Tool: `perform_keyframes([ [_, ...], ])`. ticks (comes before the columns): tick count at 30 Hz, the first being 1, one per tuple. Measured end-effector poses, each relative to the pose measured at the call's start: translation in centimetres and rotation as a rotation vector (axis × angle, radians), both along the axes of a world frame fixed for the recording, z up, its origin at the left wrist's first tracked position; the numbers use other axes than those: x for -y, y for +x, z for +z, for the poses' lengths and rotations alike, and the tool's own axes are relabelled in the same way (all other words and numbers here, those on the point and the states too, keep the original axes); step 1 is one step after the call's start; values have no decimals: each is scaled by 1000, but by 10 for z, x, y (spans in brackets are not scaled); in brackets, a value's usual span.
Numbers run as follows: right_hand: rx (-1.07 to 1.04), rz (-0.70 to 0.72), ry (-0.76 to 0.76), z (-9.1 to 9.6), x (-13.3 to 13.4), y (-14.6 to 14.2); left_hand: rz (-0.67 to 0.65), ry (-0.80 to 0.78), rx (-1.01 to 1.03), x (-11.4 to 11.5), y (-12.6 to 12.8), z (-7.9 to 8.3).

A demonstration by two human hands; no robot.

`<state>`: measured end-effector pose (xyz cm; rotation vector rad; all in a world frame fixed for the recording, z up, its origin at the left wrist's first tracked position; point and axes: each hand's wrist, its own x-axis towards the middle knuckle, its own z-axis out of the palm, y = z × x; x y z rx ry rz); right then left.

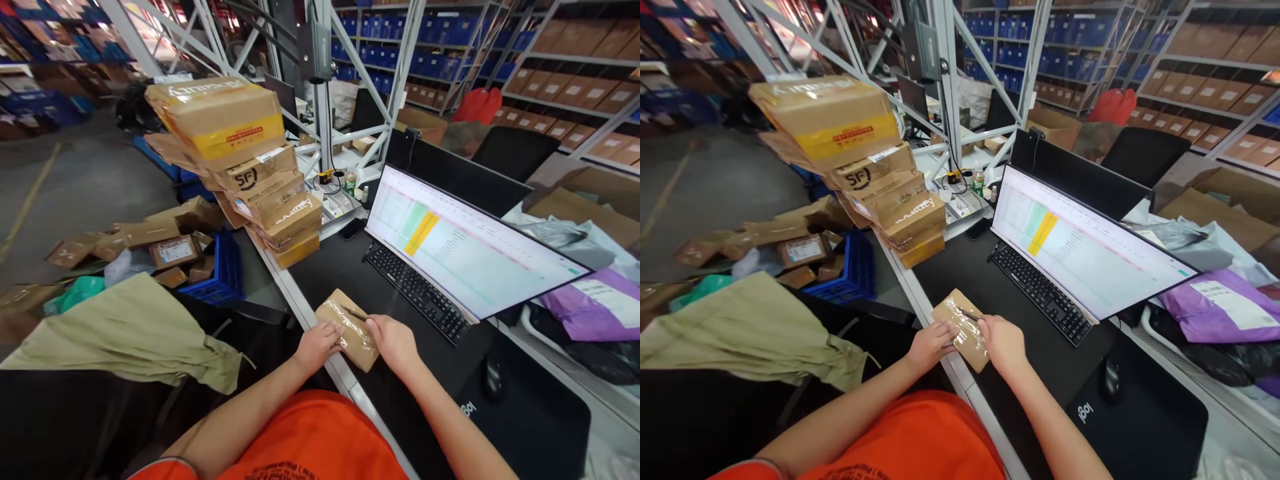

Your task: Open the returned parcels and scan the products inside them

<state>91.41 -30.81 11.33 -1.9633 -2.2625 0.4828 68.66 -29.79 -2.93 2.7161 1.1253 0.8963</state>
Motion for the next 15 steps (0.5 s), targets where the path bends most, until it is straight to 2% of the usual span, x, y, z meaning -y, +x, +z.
perform_keyframes([
  [2, 108, 91, 2, 6, -14, -23, 25, 6, 16, 1, 0, 0],
  [5, 208, 105, -3, 6, -25, -42, 45, 6, 29, 3, 1, 0],
  [15, 296, 96, -9, 4, -28, -64, 48, -8, 45, 3, 1, 0],
])
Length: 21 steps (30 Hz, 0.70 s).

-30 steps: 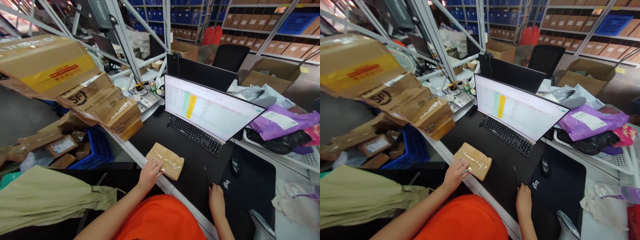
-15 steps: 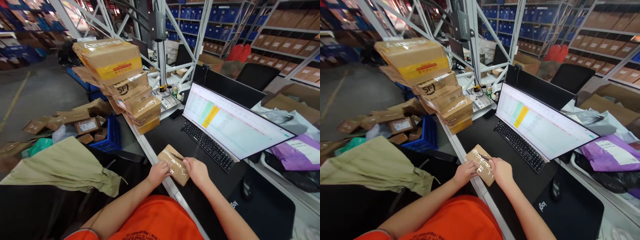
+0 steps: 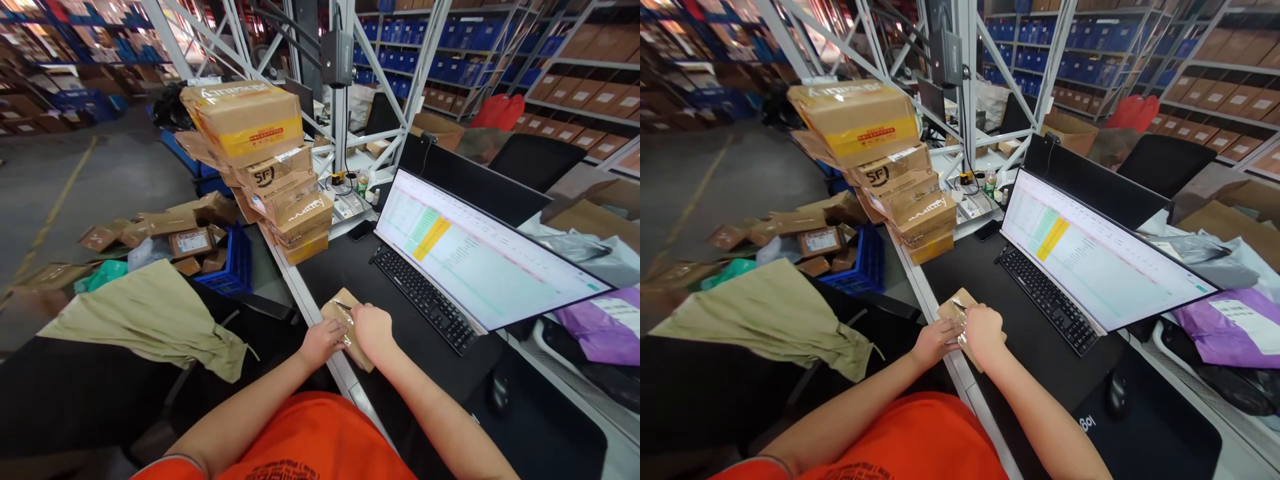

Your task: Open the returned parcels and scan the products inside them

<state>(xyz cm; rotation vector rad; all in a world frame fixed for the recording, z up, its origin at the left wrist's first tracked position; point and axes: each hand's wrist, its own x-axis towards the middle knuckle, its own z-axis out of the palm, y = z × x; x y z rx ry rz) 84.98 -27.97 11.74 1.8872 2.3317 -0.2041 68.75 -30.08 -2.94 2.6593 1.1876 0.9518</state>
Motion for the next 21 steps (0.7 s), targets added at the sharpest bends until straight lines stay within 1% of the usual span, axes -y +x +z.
perform_keyframes([
  [3, 40, -12, 46, 0, 1, 1, -1, 12, 3, 0, 0, -3],
  [5, 63, 11, 50, 0, 1, 4, -9, 28, 2, 0, -1, -5],
  [9, 58, 166, 18, -2, 2, 7, -26, 56, -5, -1, -2, -8],
  [11, 68, 191, 7, -3, 4, 2, -38, 63, -11, -2, -3, -7],
  [17, 98, 139, -24, -3, 16, -19, -53, 96, -15, -6, -5, 0],
  [21, 152, 110, -87, 3, 31, -9, -65, 90, -7, -6, -6, 2],
])
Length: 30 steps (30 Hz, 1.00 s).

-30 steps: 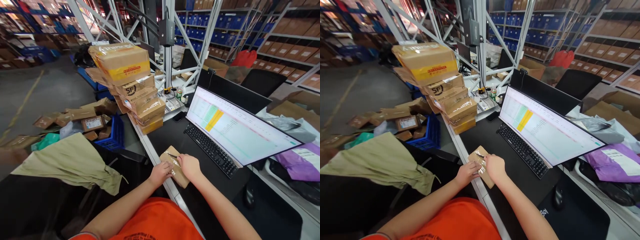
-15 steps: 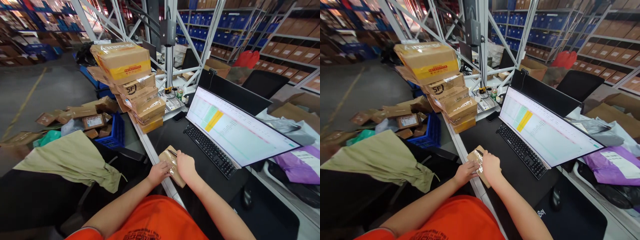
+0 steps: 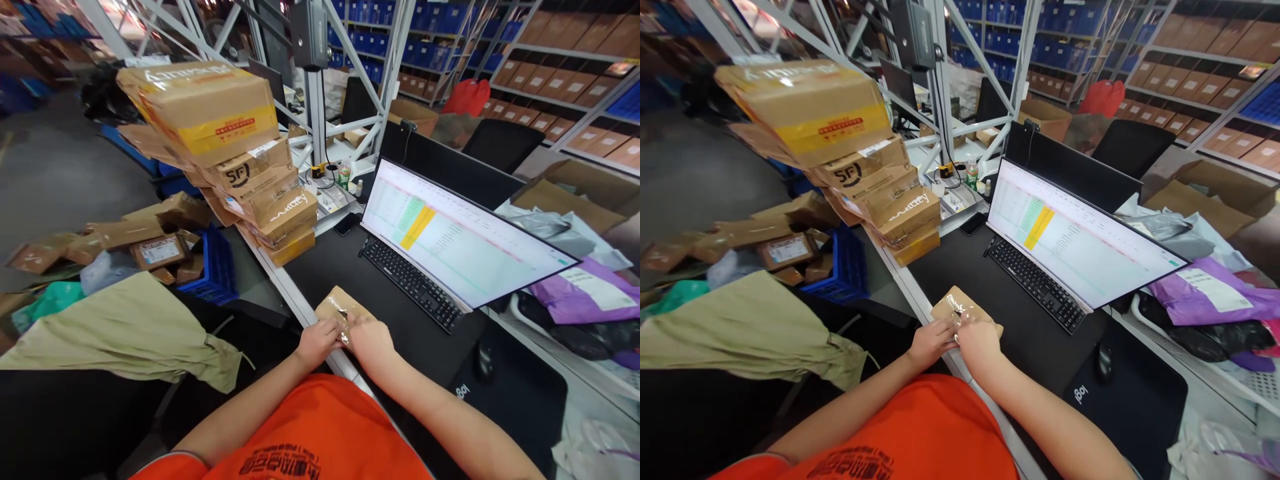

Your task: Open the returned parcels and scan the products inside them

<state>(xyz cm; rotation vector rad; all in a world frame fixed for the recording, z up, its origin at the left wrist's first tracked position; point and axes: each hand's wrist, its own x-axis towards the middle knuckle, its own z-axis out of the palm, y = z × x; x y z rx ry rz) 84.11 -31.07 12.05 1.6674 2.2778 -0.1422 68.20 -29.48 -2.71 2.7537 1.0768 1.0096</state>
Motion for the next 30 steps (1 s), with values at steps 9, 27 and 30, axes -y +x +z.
perform_keyframes([
  [9, 169, -104, -95, 21, 55, 46, -21, -136, -18, -6, 3, 16],
  [27, -759, -770, 255, -43, 13, 66, -364, -269, -330, -68, -17, 54],
  [30, -687, -721, 208, -58, -8, 47, -336, -249, -399, -65, -10, 58],
])
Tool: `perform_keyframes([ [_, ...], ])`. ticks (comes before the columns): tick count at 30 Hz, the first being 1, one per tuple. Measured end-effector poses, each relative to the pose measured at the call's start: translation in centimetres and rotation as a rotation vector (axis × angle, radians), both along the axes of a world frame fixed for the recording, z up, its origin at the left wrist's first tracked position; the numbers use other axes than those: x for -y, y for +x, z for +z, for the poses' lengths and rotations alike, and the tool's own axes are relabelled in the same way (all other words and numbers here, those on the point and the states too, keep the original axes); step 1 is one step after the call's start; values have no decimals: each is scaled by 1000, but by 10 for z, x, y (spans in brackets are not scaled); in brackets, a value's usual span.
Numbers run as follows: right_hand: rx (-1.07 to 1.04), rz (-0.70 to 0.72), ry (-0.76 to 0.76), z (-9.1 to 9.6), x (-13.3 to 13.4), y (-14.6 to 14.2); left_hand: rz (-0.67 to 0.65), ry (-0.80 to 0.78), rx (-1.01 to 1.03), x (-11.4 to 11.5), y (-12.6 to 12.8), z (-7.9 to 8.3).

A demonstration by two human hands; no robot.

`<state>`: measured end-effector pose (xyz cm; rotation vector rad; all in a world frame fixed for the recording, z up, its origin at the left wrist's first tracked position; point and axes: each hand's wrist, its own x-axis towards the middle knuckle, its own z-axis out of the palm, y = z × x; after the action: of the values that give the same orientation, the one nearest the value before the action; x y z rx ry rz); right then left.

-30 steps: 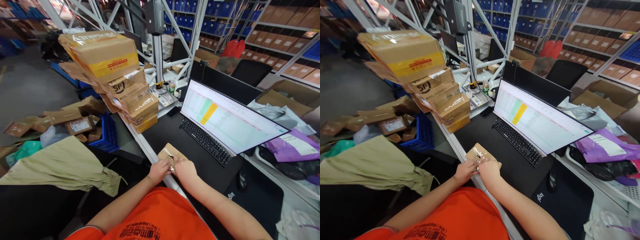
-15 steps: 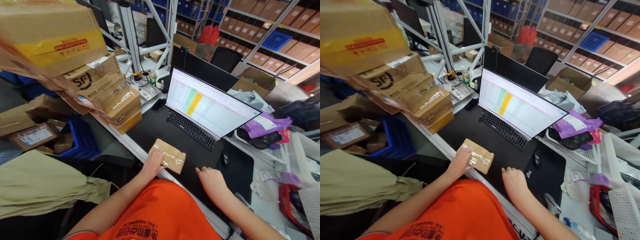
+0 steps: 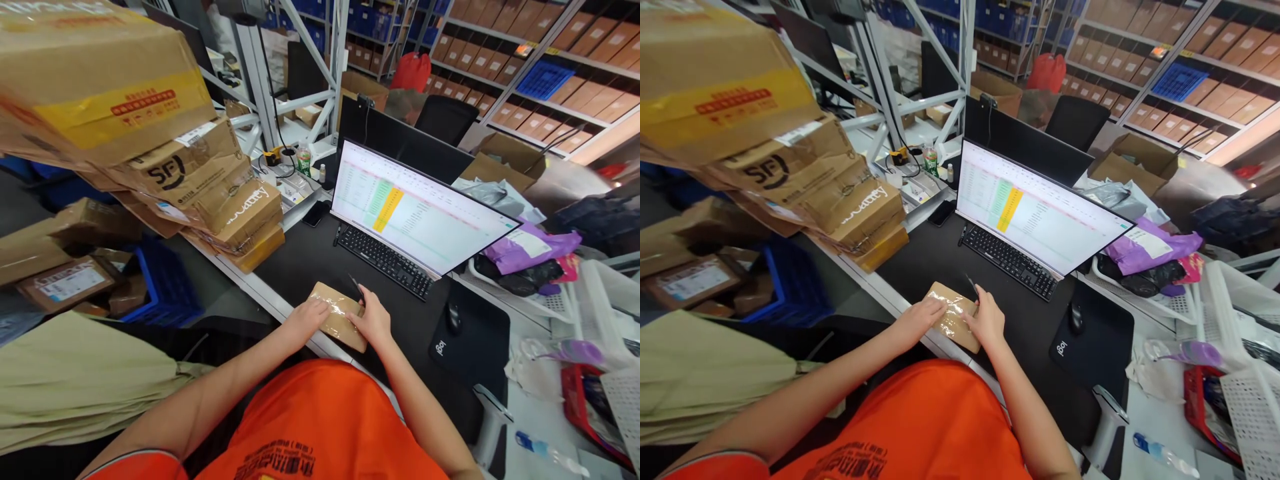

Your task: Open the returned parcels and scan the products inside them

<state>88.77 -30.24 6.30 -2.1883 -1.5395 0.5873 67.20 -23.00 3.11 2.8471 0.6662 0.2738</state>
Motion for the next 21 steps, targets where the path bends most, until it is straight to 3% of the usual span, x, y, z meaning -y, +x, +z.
perform_keyframes([
  [8, 40, -84, -273, 15, -13, -9, -74, 32, -139, -9, 15, 18],
  [12, -7, -123, -362, 18, -19, -4, -202, 43, -176, -22, 25, 13],
  [16, -31, -132, -368, 13, -21, -3, -300, 151, -40, -29, 23, -2],
  [21, 50, -174, -204, 8, -13, -10, -221, 292, 142, -11, 3, -17],
])
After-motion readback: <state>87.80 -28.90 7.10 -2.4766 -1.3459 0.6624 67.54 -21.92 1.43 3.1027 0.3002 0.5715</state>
